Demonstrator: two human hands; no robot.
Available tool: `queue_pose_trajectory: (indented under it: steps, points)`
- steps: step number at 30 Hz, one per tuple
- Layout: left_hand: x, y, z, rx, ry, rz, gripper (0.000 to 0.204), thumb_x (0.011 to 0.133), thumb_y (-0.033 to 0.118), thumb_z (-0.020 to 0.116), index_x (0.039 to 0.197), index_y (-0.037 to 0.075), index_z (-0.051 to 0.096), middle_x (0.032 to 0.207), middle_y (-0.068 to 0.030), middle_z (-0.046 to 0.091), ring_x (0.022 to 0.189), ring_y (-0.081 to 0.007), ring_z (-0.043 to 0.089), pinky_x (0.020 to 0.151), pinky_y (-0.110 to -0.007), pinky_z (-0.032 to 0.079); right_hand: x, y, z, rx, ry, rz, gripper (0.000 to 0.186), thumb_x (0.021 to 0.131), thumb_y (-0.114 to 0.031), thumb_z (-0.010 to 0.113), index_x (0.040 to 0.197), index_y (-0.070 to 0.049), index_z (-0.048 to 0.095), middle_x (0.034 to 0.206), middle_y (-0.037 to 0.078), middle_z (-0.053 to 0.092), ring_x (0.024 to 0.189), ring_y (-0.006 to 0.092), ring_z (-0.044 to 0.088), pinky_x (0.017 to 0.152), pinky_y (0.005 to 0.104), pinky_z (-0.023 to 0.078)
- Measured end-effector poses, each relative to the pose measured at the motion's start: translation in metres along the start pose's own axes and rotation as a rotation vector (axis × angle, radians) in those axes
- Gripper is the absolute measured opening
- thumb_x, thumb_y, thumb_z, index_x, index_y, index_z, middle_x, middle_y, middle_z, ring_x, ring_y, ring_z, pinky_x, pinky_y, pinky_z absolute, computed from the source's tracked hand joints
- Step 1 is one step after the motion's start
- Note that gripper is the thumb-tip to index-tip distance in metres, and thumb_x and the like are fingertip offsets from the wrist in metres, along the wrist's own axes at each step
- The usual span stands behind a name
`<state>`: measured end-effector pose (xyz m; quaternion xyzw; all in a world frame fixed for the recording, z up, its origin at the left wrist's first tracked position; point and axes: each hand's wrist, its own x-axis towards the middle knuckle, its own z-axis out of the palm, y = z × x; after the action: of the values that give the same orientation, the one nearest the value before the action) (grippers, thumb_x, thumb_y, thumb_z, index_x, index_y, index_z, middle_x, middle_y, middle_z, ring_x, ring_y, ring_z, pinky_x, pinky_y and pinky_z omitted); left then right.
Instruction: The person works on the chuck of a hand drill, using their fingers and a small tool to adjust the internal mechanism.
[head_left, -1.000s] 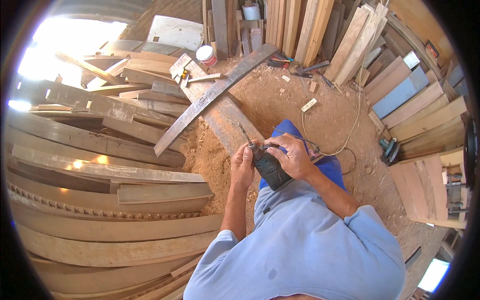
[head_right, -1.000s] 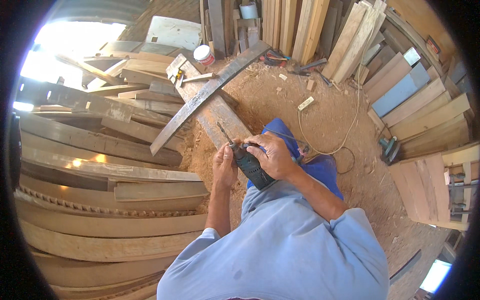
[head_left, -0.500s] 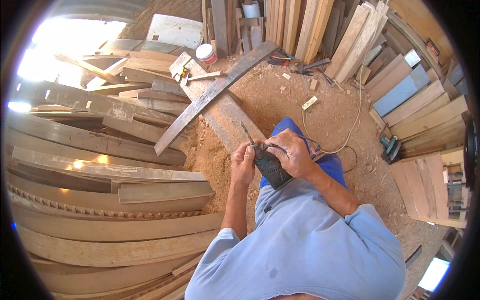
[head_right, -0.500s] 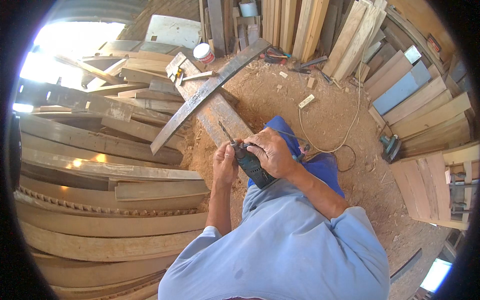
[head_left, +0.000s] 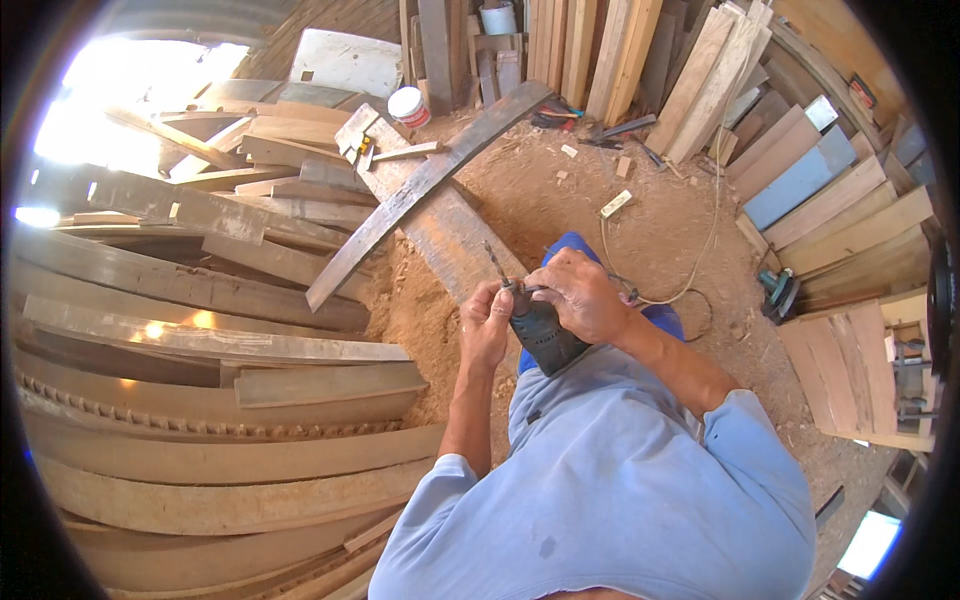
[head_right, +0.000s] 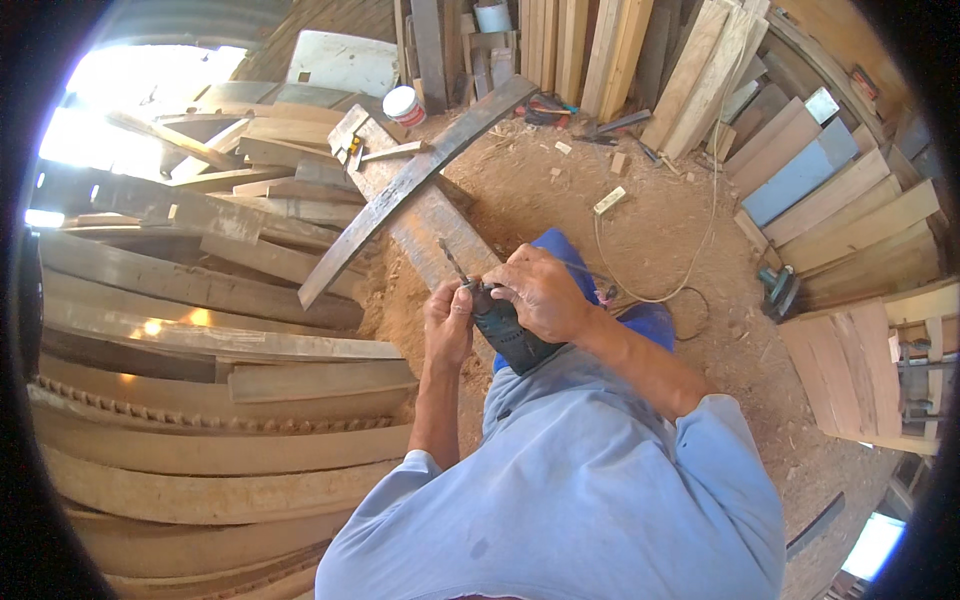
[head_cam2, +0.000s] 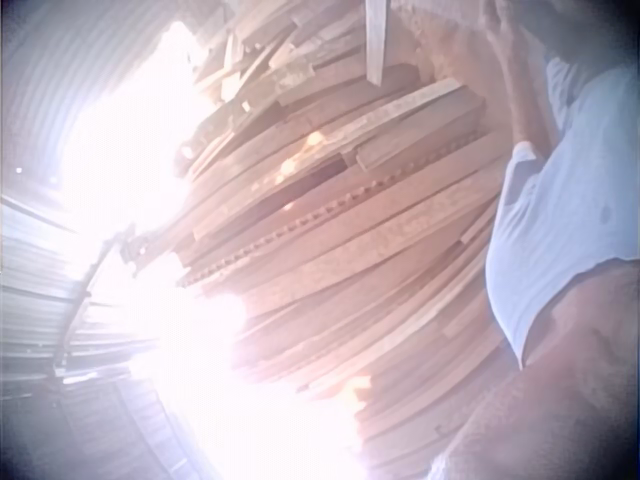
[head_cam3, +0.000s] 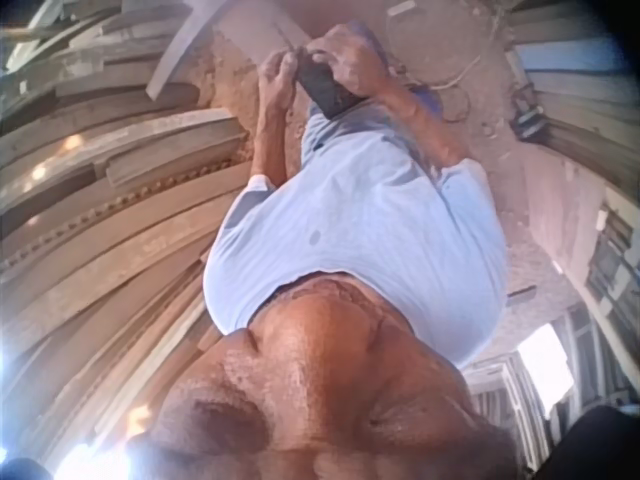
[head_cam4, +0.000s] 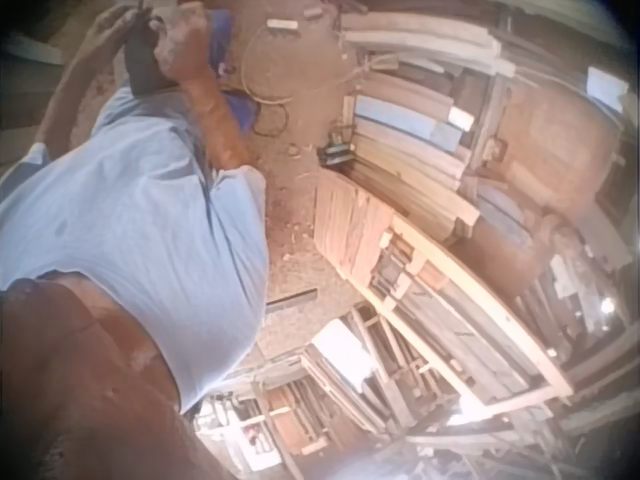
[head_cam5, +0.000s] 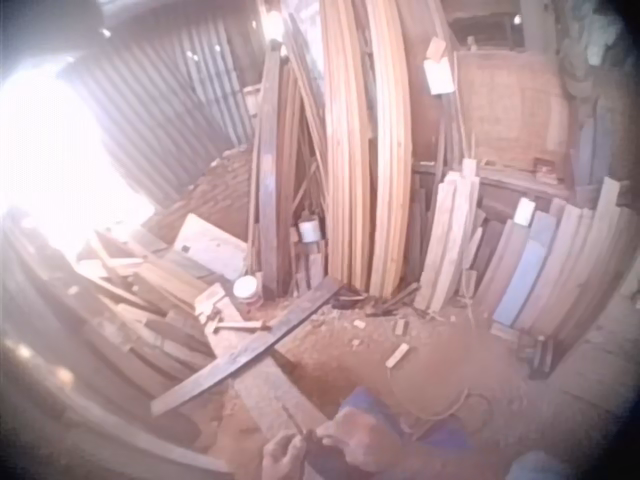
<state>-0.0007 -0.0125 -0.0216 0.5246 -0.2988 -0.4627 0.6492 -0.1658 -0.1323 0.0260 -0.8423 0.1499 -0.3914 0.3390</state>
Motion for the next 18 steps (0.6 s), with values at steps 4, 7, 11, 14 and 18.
queue_pose_trajectory:
  steps: [4,7,11,14,18]
  points:
    - [0.0,0.008,0.029,0.545,0.1,0.256,0.032,0.103,0.03,0.056,0.112,0.0,0.06,0.089,-0.0122,0.069,0.081,-0.0193,0.065,0.074,-0.034,0.052,0.003,-0.001,0.003,-0.008,-0.01,-0.014,0.023,0.081,-0.006,0.073,0.104,-0.005,0.07,0.091,0.012,0.07,0.084,0.0311,0.066,0.077,0.0419,0.052]
    - [0.003,-0.001,0.03,0.608,0.201,0.214,0.031,0.104,0.03,0.054,0.103,0.0,0.055,0.078,-0.0174,0.064,0.071,-0.0267,0.064,0.064,-0.04,0.05,0.0,-0.006,0.018,-0.014,0.073,-0.038,0.02,0.09,-0.014,0.068,0.105,-0.001,0.069,0.092,0.016,0.071,0.084,0.0333,0.068,0.075,0.0424,0.054]
    - [0.005,-0.006,0.038,0.771,0.217,0.367,0.034,0.103,0.032,0.055,0.099,-0.002,0.051,0.071,-0.0201,0.061,0.063,-0.0357,0.063,0.057,-0.043,0.047,0.001,-0.009,0.013,0.13,0.009,0.186,0.021,0.097,-0.016,0.059,0.105,0.001,0.068,0.088,0.02,0.069,0.079,0.0365,0.067,0.071,0.0424,0.053]
    - [0.001,0.003,0.051,0.76,0.212,0.354,0.035,0.103,0.032,0.055,0.098,-0.002,0.051,0.071,-0.0221,0.06,0.062,-0.0392,0.063,0.055,-0.043,0.046,-0.005,-0.007,0.017,0.197,0.091,0.212,0.021,0.097,-0.015,0.058,0.103,0.002,0.068,0.086,0.02,0.069,0.078,0.0357,0.067,0.07,0.0412,0.052]
    - [-0.008,0.002,0.048,0.779,0.224,0.332,0.034,0.102,0.032,0.056,0.098,-0.002,0.051,0.071,-0.0234,0.061,0.064,-0.042,0.063,0.056,-0.044,0.047,-0.012,-0.014,0.024,0.247,0.113,0.295,0.02,0.096,-0.016,0.056,0.099,0.0,0.069,0.085,0.02,0.069,0.078,0.0376,0.066,0.071,0.043,0.052]
